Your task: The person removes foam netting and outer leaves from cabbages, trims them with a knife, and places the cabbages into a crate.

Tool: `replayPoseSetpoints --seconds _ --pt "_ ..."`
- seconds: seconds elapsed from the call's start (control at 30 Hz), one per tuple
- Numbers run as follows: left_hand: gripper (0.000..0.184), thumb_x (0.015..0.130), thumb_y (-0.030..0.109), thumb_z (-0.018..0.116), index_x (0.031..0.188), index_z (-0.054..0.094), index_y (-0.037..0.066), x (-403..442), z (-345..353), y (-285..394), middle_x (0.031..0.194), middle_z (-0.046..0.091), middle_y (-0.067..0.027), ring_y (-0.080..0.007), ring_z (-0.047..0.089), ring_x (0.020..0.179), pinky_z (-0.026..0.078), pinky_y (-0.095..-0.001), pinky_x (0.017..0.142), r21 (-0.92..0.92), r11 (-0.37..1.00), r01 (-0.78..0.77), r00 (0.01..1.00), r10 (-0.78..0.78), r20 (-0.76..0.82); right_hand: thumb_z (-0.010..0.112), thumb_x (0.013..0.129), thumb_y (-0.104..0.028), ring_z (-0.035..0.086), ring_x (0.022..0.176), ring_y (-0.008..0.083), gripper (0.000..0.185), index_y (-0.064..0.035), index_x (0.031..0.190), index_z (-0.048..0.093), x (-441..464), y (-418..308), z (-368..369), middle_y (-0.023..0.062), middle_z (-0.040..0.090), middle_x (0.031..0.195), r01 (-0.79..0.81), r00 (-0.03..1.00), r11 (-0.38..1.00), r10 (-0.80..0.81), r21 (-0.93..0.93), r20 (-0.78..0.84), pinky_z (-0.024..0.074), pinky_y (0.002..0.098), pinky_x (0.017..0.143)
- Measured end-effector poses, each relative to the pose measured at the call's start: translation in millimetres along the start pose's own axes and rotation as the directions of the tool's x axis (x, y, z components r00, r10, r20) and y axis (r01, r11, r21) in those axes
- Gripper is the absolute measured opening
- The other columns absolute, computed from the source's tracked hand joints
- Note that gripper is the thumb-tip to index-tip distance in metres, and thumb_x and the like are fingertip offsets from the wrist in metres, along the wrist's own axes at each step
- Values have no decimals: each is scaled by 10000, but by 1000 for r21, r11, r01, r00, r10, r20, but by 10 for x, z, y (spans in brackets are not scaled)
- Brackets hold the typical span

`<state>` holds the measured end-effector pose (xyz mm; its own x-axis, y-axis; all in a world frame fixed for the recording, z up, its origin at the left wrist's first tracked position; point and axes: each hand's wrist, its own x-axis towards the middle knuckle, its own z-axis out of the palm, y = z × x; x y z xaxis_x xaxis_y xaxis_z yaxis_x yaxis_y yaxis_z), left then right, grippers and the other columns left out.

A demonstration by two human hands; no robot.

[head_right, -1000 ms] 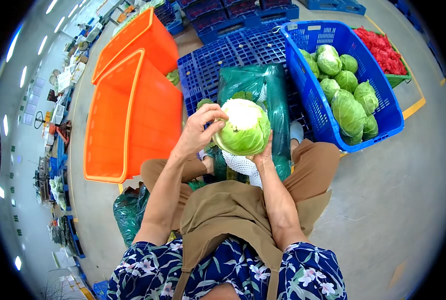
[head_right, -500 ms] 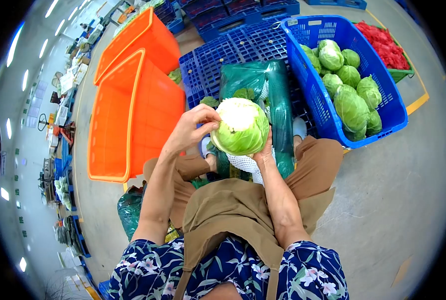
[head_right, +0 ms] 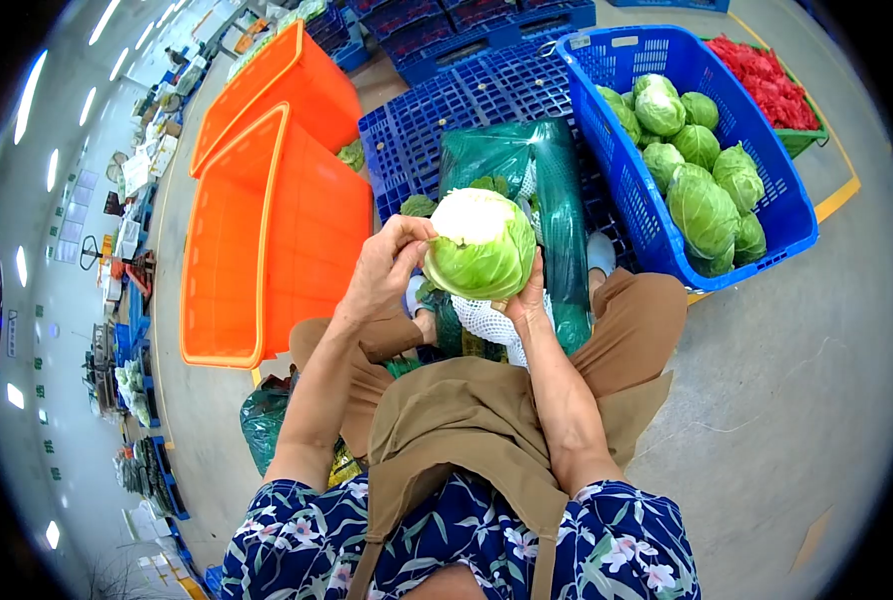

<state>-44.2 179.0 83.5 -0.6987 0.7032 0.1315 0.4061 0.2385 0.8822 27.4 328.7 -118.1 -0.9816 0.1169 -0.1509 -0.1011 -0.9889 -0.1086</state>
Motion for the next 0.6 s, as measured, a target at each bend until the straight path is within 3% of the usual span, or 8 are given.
replayPoseSetpoints --seconds 0.13,0.23,0.27,0.37,0.4,0.5,0.53,0.6 --pt "62 897 -45 490 954 497 -23 -14 149 -31 845 577 -73 -97 530 688 452 -229 626 -24 997 69 987 -71 -141 641 727 -627 486 1220 291 840 -139 1371 409 -1 -51 -18 111 470 1362 -5 1000 1000 5 -2 18 425 454 1007" --pt "70 900 -39 490 965 495 -15 -50 278 59 794 566 -57 -86 519 669 442 -229 595 209 975 -74 956 129 -263 639 749 -610 492 1211 293 821 -117 1366 413 6 -65 44 119 477 1353 6 999 1000 -6 15 45 429 462 997" --pt "62 910 -26 483 969 492 -9 -61 325 109 773 548 -38 -74 503 650 426 -221 566 346 921 -176 927 274 -258 641 749 -606 493 1210 293 820 -116 1366 413 -1 -73 64 119 478 1352 4 999 1000 -5 22 45 430 462 996" --pt "56 917 -16 478 968 498 -3 -70 424 237 756 530 -23 -70 496 636 422 -210 562 -1 997 -83 966 81 -247 644 751 -599 493 1212 293 820 -113 1368 407 5 -59 34 120 477 1353 14 998 1000 -16 23 60 431 464 997" --pt "93 931 -2 459 1012 506 -6 -37 429 373 749 523 -13 -65 494 640 428 -201 569 -243 970 -8 978 -42 -203 644 752 -597 492 1213 293 820 -112 1369 405 22 -51 34 121 476 1353 21 997 1000 -23 20 73 432 464 997" --pt "157 943 20 447 1075 524 -14 68 342 297 795 541 -20 -60 502 647 435 -195 575 -172 985 -6 921 -61 -385 633 734 -629 473 1232 301 850 -134 1382 392 13 -37 27 119 451 1378 35 999 999 -35 2 7 402 481 1024" --pt "217 927 42 482 1125 547 -22 90 285 280 904 565 -64 -99 539 718 463 -226 645 -68 997 25 914 -50 -402 630 738 -628 473 1232 300 846 -133 1381 392 15 -47 31 120 451 1377 41 999 999 -41 -7 15 402 482 1024" --pt "247 897 53 526 1130 561 -22 113 267 226 982 564 -88 -134 554 803 470 -258 709 152 988 -37 954 80 -287 624 745 -625 473 1232 299 838 -131 1380 392 -8 -64 45 123 451 1376 49 998 998 -49 -26 27 401 483 1025"
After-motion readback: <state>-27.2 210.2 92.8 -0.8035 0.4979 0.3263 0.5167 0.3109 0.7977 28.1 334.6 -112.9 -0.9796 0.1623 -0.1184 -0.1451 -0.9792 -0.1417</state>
